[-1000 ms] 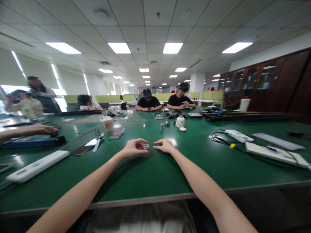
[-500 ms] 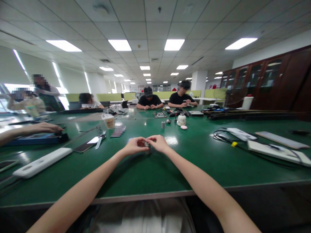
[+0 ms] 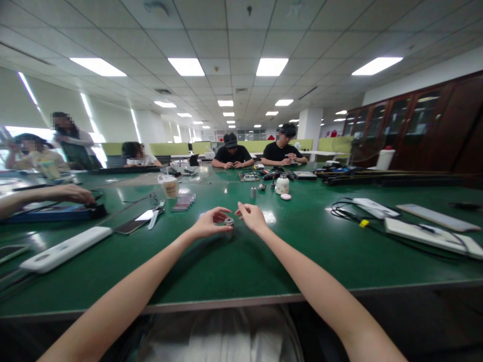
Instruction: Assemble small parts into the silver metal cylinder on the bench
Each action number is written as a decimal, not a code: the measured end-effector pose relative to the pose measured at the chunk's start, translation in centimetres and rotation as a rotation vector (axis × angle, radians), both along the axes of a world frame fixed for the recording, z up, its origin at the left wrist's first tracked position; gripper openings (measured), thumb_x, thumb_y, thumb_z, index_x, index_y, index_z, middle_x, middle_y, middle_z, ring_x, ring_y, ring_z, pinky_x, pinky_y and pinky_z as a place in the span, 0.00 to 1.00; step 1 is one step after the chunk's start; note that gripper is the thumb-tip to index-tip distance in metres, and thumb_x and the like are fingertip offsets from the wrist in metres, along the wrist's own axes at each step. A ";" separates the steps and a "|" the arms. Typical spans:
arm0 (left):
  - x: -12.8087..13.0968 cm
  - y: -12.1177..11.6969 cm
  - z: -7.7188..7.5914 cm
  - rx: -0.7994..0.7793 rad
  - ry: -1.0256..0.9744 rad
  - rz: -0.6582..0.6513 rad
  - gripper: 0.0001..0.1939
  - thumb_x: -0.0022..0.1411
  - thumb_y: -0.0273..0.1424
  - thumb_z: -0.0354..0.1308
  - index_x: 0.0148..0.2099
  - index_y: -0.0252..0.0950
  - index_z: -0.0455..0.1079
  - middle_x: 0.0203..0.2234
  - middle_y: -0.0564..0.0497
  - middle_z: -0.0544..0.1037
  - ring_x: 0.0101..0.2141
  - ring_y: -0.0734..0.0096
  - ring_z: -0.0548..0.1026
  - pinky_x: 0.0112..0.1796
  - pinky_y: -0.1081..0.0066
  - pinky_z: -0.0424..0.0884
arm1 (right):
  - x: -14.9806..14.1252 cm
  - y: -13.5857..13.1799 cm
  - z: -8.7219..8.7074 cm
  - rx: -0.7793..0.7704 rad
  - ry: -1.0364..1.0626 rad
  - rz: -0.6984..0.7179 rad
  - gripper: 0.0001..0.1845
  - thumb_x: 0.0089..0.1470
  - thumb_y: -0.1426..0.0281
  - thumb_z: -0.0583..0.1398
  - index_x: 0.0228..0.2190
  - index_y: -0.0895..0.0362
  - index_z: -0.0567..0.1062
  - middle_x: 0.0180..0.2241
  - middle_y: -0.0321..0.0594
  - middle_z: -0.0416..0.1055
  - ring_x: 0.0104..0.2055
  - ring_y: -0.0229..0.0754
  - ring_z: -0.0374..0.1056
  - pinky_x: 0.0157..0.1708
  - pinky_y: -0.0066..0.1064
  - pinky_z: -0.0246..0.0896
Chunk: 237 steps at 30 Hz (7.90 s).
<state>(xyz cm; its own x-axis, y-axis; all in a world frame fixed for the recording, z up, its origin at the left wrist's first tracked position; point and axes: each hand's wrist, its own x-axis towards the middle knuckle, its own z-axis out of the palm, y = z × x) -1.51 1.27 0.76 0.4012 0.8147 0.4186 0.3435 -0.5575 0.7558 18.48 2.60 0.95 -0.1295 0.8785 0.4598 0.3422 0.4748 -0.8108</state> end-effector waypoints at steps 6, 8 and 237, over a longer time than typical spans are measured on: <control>0.1 -0.3 0.8 0.061 -0.048 0.104 0.24 0.51 0.37 0.68 0.49 0.35 0.70 0.33 0.45 0.83 0.40 0.58 0.81 0.45 0.61 0.73 | -0.4 0.2 -1.6 -0.283 -0.010 0.134 0.16 0.47 0.80 0.61 0.41 0.60 0.74 0.32 0.41 0.78 0.34 0.41 0.74 0.37 0.31 0.69; 0.2 -0.2 0.7 0.070 -0.046 0.109 0.23 0.50 0.37 0.68 0.48 0.34 0.71 0.32 0.45 0.83 0.39 0.58 0.81 0.45 0.62 0.74 | -0.9 -0.1 -2.2 -0.312 -0.023 0.241 0.23 0.41 0.83 0.63 0.43 0.59 0.72 0.33 0.39 0.77 0.37 0.41 0.73 0.39 0.31 0.68; 0.0 1.3 -1.2 -0.181 -0.102 -0.072 0.20 0.42 0.29 0.71 0.39 0.32 0.71 0.28 0.51 0.79 0.29 0.68 0.79 0.35 0.67 0.74 | -1.0 -1.3 0.4 0.147 -0.016 0.229 0.10 0.47 0.71 0.65 0.34 0.59 0.77 0.34 0.44 0.79 0.38 0.46 0.77 0.41 0.38 0.71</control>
<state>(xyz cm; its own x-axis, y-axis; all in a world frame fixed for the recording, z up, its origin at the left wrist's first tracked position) -1.53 2.56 -0.46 0.4243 0.8509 0.3097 0.2241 -0.4300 0.8745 17.47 1.34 1.34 -0.3255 0.7497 0.5763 0.2246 0.6533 -0.7230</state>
